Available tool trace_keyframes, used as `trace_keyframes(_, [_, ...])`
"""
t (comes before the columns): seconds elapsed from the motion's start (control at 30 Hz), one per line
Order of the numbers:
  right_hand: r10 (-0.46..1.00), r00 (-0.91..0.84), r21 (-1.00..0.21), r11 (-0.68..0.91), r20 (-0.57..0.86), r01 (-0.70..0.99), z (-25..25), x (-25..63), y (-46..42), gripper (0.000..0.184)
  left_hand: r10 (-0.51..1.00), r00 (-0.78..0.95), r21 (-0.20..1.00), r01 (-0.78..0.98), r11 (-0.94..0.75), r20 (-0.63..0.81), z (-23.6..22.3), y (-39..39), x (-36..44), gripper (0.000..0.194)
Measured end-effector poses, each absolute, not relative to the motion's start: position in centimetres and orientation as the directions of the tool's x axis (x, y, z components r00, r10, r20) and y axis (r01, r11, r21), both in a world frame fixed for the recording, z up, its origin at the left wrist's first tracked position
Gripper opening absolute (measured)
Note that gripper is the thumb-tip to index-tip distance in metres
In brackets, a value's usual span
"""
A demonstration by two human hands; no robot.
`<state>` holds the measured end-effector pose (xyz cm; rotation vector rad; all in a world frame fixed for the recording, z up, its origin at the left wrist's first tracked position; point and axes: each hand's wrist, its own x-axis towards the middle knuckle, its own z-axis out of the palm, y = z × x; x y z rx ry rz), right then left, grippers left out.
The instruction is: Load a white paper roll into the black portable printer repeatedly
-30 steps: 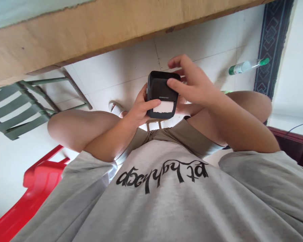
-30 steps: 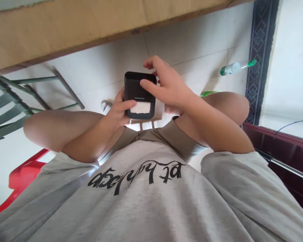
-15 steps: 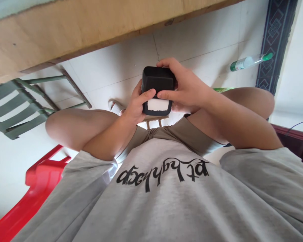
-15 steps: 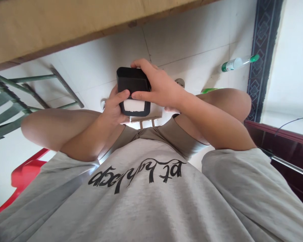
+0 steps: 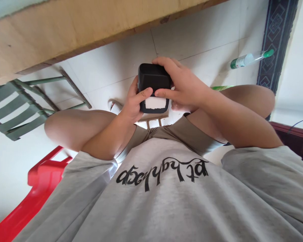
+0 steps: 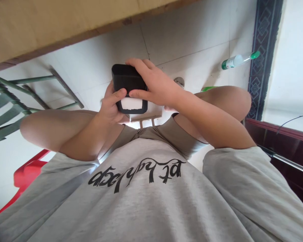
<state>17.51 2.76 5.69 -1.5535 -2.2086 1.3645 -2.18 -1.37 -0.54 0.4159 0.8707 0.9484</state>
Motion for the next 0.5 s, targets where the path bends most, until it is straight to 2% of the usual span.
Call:
trace_keyframes(0.27, [0.785, -0.47, -0.712, 0.053, -0.404, 0.7, 5.4, 17.83, 2.7, 0.09, 0.845, 0.31, 0.701, -0.473, 0.535, -0.436, -1.25, -1.43, -2.12, 0.055])
trace_keyframes(0.4, [0.78, -0.493, -0.737, 0.061, -0.385, 0.673, 5.39, 17.97, 2.74, 0.095, 0.832, 0.279, 0.709, -0.436, 0.554, -0.479, -0.77, -1.44, -2.1, 0.057])
trace_keyframes(0.5, [0.779, -0.501, -0.752, 0.059, -0.377, 0.657, 5.36, 17.93, 2.83, 0.095, 0.83, 0.251, 0.711, -0.43, 0.556, -0.497, -0.48, -1.46, -2.15, 0.049])
